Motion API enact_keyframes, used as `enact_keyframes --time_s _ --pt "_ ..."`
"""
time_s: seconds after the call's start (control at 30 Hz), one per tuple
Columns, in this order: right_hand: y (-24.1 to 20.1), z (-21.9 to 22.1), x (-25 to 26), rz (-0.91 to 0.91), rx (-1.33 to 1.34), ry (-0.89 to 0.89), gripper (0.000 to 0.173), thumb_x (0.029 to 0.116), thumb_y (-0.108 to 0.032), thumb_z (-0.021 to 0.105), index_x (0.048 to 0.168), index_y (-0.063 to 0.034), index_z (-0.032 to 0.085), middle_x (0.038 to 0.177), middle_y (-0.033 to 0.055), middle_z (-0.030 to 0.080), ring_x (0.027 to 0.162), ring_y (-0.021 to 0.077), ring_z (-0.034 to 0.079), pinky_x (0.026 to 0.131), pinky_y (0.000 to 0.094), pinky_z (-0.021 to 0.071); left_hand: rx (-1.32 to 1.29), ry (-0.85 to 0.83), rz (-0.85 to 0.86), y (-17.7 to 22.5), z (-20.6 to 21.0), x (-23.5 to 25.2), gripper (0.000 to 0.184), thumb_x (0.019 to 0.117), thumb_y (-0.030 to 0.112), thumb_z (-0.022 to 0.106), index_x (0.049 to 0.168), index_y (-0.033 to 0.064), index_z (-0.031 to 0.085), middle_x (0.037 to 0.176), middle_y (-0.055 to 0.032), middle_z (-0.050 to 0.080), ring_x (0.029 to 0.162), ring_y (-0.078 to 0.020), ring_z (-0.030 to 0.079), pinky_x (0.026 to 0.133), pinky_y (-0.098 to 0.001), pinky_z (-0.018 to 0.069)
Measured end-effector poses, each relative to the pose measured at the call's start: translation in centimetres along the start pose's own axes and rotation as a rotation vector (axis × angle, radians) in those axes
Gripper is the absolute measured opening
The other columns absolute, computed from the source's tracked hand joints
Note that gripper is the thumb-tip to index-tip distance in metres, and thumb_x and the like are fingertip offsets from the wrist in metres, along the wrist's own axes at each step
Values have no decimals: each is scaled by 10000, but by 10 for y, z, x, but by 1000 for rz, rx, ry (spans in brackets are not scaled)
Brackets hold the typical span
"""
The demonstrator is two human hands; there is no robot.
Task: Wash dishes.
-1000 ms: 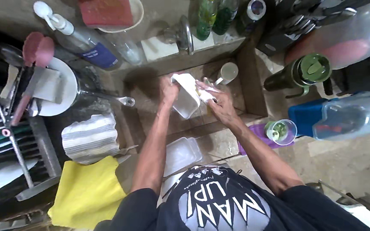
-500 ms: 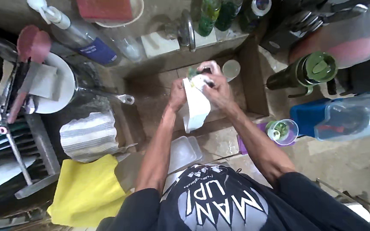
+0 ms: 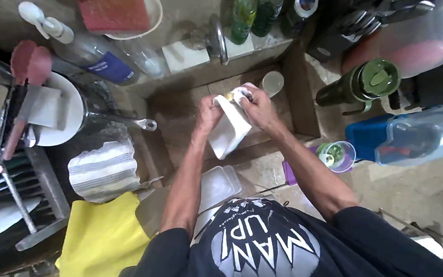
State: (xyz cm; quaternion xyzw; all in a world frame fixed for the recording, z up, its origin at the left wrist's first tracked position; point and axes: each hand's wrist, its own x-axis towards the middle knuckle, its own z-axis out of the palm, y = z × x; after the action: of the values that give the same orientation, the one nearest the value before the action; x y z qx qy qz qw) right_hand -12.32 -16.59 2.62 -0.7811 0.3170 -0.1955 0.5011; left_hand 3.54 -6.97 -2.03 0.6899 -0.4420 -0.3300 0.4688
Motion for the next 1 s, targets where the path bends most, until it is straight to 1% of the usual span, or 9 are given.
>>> enact_keyframes --time_s 0.13,0.27,0.33,0.37,0.43,0.57,0.77,0.87,1.0 --pt "-14 0 -4 41 -245 -47 474 857 -362 757 1217 -61 691 1207 126 658 1053 235 656 904 446 552 323 -90 163 2 -5 16 186 902 126 703 1031 0 751 950 -180 746 913 -325 727 862 -554 563" --pt "-7 0 -14 12 -237 133 414 819 -191 753 1178 -6 665 1146 169 669 1004 259 671 862 444 567 505 -40 71 9 -19 14 345 907 362 759 1067 58 719 983 -135 734 931 -321 712 848 -566 563" --pt "-2 -4 -27 17 -103 235 440 820 -225 760 1179 -3 637 1148 152 653 1003 209 656 857 390 572 388 107 -157 -7 -37 7 514 866 376 806 1230 37 676 1166 -162 711 1108 -311 679 990 -539 538" --pt "0 -2 -35 -15 -38 254 477 802 -245 781 1177 5 625 1155 152 641 1013 194 646 857 367 569 209 204 -251 -18 -40 5 513 854 265 821 1264 12 647 1222 -171 689 1150 -278 660 1017 -478 530" --pt "0 6 -58 -94 52 204 485 815 -227 816 1177 27 619 1251 181 608 1119 216 622 922 363 558 -175 314 -406 -29 -32 -2 441 875 77 731 1295 9 616 1237 -157 669 1119 -212 659 967 -402 562" --pt "-7 -9 -88 -199 61 -66 315 978 -168 634 1235 9 672 1377 147 572 1245 205 587 1015 348 542 -199 334 -317 -41 -36 1 271 914 32 607 1168 -16 689 1096 -139 709 987 -162 677 893 -374 569" --pt "6 8 -38 -459 38 -167 261 970 -174 590 1071 -7 764 1225 163 679 1212 255 607 1061 412 500 -208 33 131 -15 -30 1 158 900 -18 581 944 -33 732 918 -83 746 848 -74 696 835 -293 588" --pt "3 18 4 -351 78 -100 223 927 -107 613 1047 -7 772 1221 138 691 1182 217 624 1025 388 513 -167 76 71 -11 -19 0 117 885 -10 606 926 -50 709 860 -60 707 790 -25 642 783 -241 554" --pt "-9 14 -29 -369 256 -177 221 904 -167 667 967 24 759 1167 156 701 1162 232 627 1014 391 525 -222 212 4 -25 -40 3 171 914 -14 552 967 -51 710 910 -58 736 841 -32 674 832 -261 576"
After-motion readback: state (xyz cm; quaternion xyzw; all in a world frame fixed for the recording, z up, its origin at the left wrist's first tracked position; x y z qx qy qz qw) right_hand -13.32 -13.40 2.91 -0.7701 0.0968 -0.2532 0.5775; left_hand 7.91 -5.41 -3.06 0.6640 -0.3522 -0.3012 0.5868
